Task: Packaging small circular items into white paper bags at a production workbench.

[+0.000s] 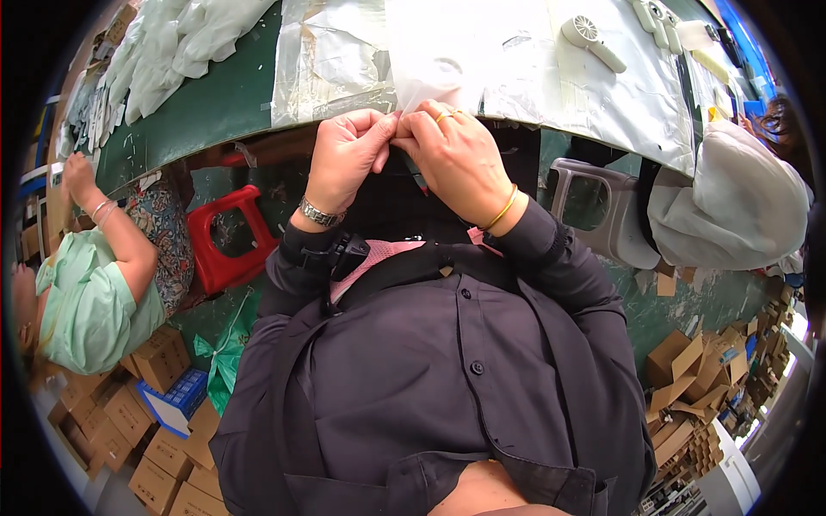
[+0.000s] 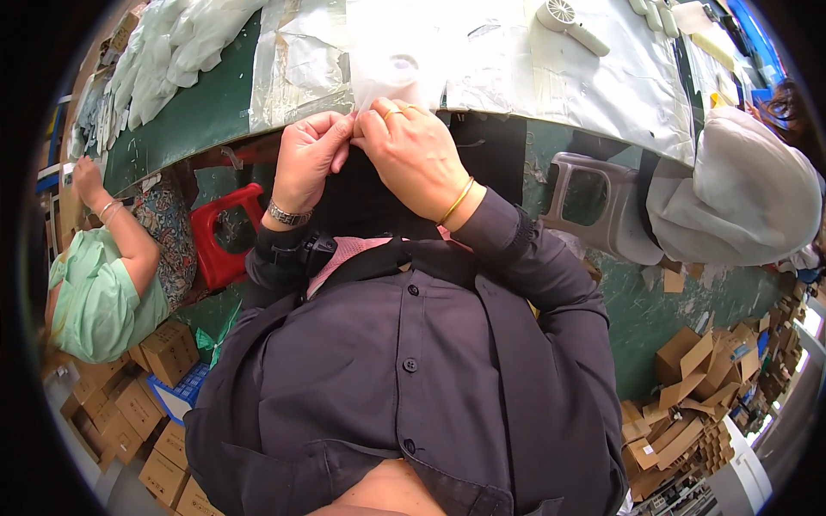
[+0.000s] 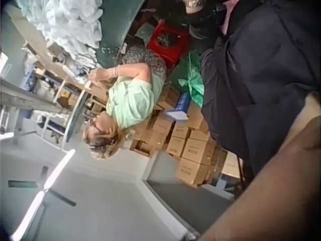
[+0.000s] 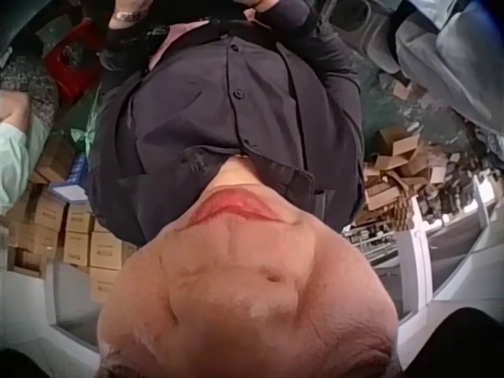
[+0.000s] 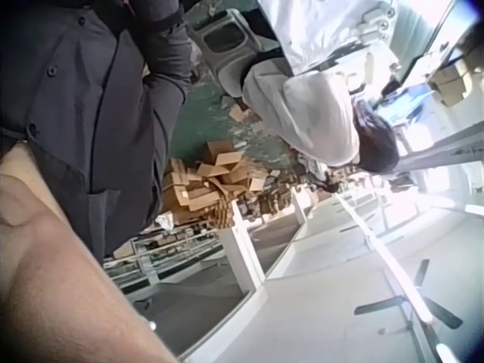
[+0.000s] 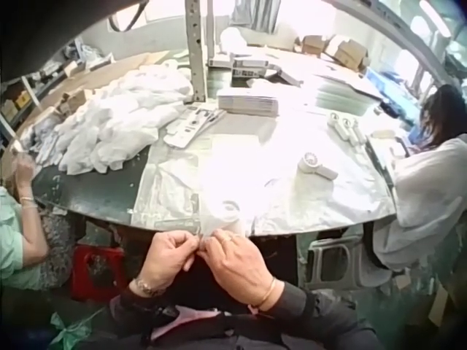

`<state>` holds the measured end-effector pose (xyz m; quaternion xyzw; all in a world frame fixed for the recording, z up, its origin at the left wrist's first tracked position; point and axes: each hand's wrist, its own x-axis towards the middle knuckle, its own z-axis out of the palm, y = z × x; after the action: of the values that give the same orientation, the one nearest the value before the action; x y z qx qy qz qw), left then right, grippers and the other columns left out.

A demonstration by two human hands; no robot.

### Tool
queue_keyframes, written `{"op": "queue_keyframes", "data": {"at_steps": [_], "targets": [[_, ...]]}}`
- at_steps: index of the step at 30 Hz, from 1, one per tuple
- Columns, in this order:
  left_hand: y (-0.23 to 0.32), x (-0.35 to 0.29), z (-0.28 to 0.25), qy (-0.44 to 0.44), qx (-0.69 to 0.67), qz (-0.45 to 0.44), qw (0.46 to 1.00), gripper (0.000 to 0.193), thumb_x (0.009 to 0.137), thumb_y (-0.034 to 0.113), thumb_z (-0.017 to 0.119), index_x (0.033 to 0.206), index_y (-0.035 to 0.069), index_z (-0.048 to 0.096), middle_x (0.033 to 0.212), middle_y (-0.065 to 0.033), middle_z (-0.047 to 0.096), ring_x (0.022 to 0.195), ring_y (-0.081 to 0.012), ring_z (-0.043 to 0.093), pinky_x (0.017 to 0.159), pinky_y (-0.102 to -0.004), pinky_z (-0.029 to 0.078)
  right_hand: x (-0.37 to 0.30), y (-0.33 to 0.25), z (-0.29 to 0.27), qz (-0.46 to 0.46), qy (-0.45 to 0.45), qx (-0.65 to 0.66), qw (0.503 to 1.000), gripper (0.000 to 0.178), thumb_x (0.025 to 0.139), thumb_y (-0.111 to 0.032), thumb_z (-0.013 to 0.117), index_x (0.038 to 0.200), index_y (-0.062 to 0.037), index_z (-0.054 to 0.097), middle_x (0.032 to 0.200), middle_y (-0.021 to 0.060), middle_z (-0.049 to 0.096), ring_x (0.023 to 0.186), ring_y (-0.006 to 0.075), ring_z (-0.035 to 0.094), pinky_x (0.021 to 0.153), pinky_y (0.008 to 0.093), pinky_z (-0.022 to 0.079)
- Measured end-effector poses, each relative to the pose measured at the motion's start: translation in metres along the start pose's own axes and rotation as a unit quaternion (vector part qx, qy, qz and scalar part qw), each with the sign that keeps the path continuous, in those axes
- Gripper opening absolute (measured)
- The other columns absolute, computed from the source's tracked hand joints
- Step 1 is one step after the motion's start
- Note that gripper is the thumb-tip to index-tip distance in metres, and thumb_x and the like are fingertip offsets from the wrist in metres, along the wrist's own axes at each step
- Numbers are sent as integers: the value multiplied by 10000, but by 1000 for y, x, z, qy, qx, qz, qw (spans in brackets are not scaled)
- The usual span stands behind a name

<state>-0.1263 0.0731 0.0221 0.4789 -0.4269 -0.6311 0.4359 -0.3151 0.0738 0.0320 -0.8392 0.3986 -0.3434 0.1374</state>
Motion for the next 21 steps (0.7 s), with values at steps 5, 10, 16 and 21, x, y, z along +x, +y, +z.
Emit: {"op": "queue_keyframes", "data": {"at_steps": [5, 10, 16, 21], "targets": [[-7, 3, -2, -8, -45, -10, 999, 288, 1062, 207, 729, 852, 10, 726, 663, 49, 605, 530, -3, 455, 493, -199, 302, 0, 3, -8, -54, -15, -44, 997, 167, 965, -163, 719, 1008, -44, 610, 966, 111, 630, 933, 303, 661, 858, 397, 509], [-6, 2, 2, 0, -28, -5, 1000, 273, 1048, 210, 750, 856, 17, 728, 653, 54, 597, 523, -2, 446, 493, -199, 298, -5, 6, -23, -43, -44, 65, 996, 155, 979, -120, 725, 1022, -38, 601, 966, 107, 608, 878, 303, 629, 826, 399, 499], [-5, 4, -1, 23, -19, -24, 999, 257, 1045, 226, 756, 871, 38, 726, 644, 65, 580, 520, -3, 424, 500, -201, 283, -10, 1, -33, 13, -13, 165, 986, 196, 947, -113, 774, 1041, -32, 622, 975, 105, 629, 877, 294, 634, 792, 389, 510], [-5, 1, -3, 3, -25, -15, 1000, 276, 1042, 243, 761, 865, 33, 730, 629, 60, 581, 511, -4, 419, 497, -207, 274, -3, 1, -26, 21, 11, 124, 992, 200, 927, -125, 795, 1022, -37, 643, 982, 96, 651, 905, 289, 653, 794, 383, 521]]}}
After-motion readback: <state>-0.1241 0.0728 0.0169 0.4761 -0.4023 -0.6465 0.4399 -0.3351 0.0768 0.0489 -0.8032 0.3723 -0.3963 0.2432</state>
